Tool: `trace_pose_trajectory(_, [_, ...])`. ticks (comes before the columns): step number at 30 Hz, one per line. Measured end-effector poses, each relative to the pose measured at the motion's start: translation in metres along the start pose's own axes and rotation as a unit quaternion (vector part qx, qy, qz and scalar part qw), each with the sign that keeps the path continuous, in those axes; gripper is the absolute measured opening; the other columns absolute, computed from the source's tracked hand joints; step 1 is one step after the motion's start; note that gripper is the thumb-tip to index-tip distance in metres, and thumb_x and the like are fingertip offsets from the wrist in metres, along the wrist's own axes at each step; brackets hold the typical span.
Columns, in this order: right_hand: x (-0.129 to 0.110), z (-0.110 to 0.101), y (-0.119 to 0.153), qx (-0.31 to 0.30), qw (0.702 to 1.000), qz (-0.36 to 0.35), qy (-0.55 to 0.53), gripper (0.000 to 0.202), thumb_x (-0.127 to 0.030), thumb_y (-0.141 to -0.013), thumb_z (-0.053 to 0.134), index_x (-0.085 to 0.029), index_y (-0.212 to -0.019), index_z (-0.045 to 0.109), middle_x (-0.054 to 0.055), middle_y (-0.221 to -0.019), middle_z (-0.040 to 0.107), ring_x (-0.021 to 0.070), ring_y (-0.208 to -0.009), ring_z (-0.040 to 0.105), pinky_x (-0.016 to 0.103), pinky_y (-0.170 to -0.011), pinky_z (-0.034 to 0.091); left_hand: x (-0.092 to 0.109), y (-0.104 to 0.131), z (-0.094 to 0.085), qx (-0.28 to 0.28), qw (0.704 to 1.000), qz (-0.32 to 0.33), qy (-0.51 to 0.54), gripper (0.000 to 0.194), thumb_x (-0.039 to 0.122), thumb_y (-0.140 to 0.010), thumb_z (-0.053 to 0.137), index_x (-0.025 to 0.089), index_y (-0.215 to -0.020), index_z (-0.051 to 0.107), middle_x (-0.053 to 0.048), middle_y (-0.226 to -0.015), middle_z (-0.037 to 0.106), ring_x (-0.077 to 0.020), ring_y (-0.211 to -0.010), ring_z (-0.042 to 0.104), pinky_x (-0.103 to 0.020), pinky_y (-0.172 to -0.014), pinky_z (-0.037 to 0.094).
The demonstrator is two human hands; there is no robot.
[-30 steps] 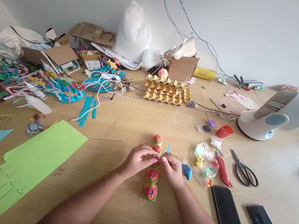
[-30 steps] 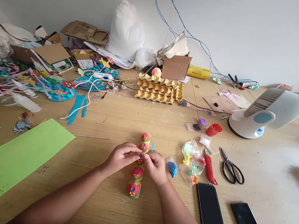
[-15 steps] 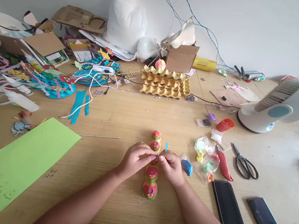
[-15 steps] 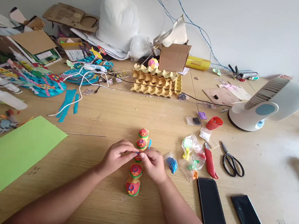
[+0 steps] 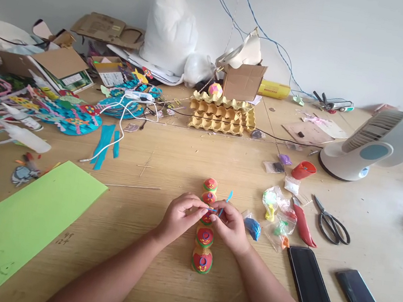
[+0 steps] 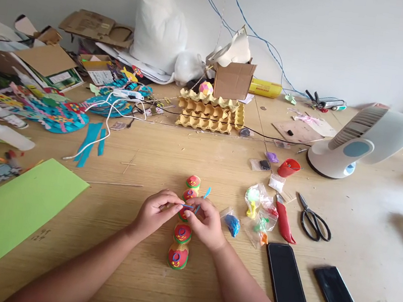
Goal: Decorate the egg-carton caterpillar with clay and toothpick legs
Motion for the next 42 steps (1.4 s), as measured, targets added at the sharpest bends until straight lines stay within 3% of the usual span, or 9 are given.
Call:
trace_pose_trajectory(8, [0.002,-0.003,0.000,0.024,0.999,0.002,0.025,0.018,-0.038,-0.093,0.072,-0.021,-0.091,0.074,0.004,-0.079,0.071,0.0164,-0.072,0.063,0.028,-0.066,0.051,-0.004,0.002,0.000,-0.001,1.000,-0.010,0.020,0.006,0.023,-0.092,0.071,0.019,-0.091,0.076,-0.003,-0.082,0.071,-0.0129,-0.071,0.060,-0.024,-0.063,0.047])
trace_pose_trajectory(17, [0.001,-0.008,0.001,0.051,0.998,0.002,0.033,0.020,-0.040,-0.093,0.070,-0.021,-0.090,0.074,0.005,-0.080,0.073,0.0160,-0.067,0.063,0.028,-0.062,0.050,-0.006,0.003,0.002,-0.018,0.999,-0.017,0.030,0.018,0.020,-0.090,0.072,0.023,-0.108,0.075,-0.003,-0.086,0.070,-0.0148,-0.077,0.061,-0.025,-0.068,0.049])
trace_pose_trajectory(29, [-0.014,-0.003,0.001,0.038,0.990,-0.088,0.103,0.004,-0.021,-0.092,0.071,-0.022,-0.092,0.075,0.003,-0.080,0.075,0.0160,-0.071,0.065,0.028,-0.066,0.050,-0.002,0.002,0.002,-0.007,1.000,0.006,-0.005,0.006,0.023,-0.090,0.073,0.021,-0.095,0.076,-0.005,-0.089,0.073,-0.0162,-0.081,0.064,-0.026,-0.070,0.050])
trace_pose_trajectory(42, [-0.009,-0.004,0.001,0.044,0.992,-0.071,0.095,0.018,-0.025,-0.090,0.075,-0.024,-0.108,0.074,0.004,-0.086,0.074,0.0174,-0.074,0.066,0.029,-0.069,0.054,-0.008,0.004,0.002,0.001,1.000,-0.016,0.021,0.004,0.022,-0.092,0.071,0.021,-0.092,0.075,-0.003,-0.084,0.070,-0.0146,-0.076,0.062,-0.026,-0.068,0.048])
Point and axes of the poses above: each hand's wrist, its own y-axis away from the middle knuckle, its own z-axis out of the palm, x = y × z, the point moved 7 cm from there along -y, towards the middle knuckle
